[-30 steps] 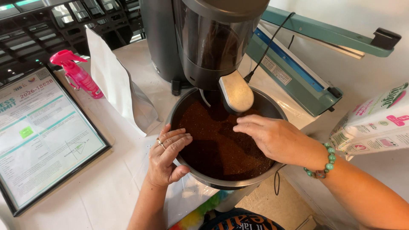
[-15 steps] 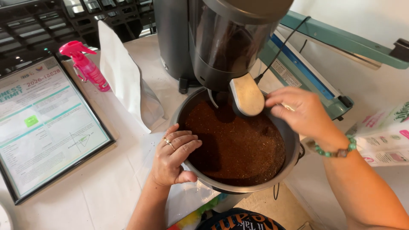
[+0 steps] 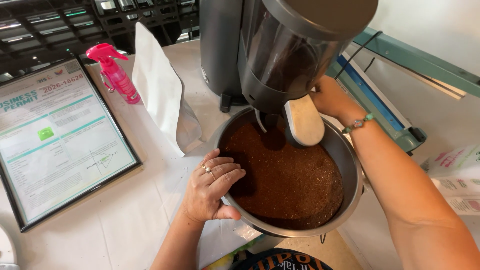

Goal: Grinding coffee beans into a bowl and leveling the grounds by hand

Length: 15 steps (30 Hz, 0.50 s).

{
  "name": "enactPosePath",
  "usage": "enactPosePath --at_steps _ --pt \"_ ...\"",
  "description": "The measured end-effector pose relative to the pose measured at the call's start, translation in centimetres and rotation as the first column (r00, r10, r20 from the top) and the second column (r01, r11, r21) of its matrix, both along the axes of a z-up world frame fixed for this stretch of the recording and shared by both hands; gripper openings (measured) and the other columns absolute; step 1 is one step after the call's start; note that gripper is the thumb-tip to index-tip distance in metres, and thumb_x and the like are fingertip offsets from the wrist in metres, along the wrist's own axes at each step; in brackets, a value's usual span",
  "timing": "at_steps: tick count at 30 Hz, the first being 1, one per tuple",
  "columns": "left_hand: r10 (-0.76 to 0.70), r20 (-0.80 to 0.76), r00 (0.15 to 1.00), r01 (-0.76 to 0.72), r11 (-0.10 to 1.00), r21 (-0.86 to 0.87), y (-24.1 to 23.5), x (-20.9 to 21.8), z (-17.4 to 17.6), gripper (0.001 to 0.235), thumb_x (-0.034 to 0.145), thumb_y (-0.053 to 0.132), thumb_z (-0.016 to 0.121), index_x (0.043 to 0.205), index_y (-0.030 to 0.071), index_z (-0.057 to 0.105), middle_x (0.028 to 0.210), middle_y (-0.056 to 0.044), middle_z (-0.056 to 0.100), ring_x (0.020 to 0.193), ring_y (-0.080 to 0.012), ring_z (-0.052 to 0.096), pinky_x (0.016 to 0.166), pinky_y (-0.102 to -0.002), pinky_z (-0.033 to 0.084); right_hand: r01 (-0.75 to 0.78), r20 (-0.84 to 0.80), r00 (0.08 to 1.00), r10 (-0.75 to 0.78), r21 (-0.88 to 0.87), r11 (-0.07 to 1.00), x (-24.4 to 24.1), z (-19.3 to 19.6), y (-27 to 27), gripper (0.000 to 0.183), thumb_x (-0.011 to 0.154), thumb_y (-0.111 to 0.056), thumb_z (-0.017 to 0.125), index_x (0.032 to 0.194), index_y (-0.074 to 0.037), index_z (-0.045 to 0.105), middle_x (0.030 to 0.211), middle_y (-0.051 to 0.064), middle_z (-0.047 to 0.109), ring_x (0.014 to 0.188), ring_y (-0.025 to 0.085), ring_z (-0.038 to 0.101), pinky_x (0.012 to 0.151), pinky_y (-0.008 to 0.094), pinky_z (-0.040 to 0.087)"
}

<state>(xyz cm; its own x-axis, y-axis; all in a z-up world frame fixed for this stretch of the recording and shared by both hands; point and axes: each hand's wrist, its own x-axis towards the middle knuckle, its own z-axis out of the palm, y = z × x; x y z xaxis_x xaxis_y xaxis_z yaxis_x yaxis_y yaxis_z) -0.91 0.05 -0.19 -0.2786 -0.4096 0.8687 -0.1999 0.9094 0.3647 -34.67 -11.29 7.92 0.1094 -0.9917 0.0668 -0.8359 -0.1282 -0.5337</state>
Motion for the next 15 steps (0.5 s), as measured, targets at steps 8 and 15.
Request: enactPosePath --at_steps 8,15 --pt "-0.046 0.155 0.987 0.045 0.999 0.011 0.0 0.8 1.3 0.087 0.099 0.074 0.021 0.109 0.003 0.072 0.104 -0.011 0.074 0.1 -0.0323 0.073 0.106 -0.055 0.047 -0.001 0.043 0.999 0.004 -0.073 0.997 -0.4 0.2 -1.7 0.028 0.099 -0.019 0.059 0.121 -0.01 0.072 0.118 0.016 0.066 0.111 0.041 0.059 0.096 0.055 0.044" --pt "-0.043 0.166 0.985 0.043 0.999 0.001 -0.2 0.8 0.8 0.088 0.099 0.074 0.02 0.108 0.003 0.072 0.104 -0.011 0.075 0.1 -0.0316 0.074 0.106 -0.055 0.047 -0.033 -0.063 0.998 0.027 -0.105 0.994 -0.7 2.1 -2.1 0.036 0.098 -0.03 0.059 0.128 -0.012 0.068 0.133 0.018 0.058 0.123 0.04 0.049 0.102 0.059 0.037"
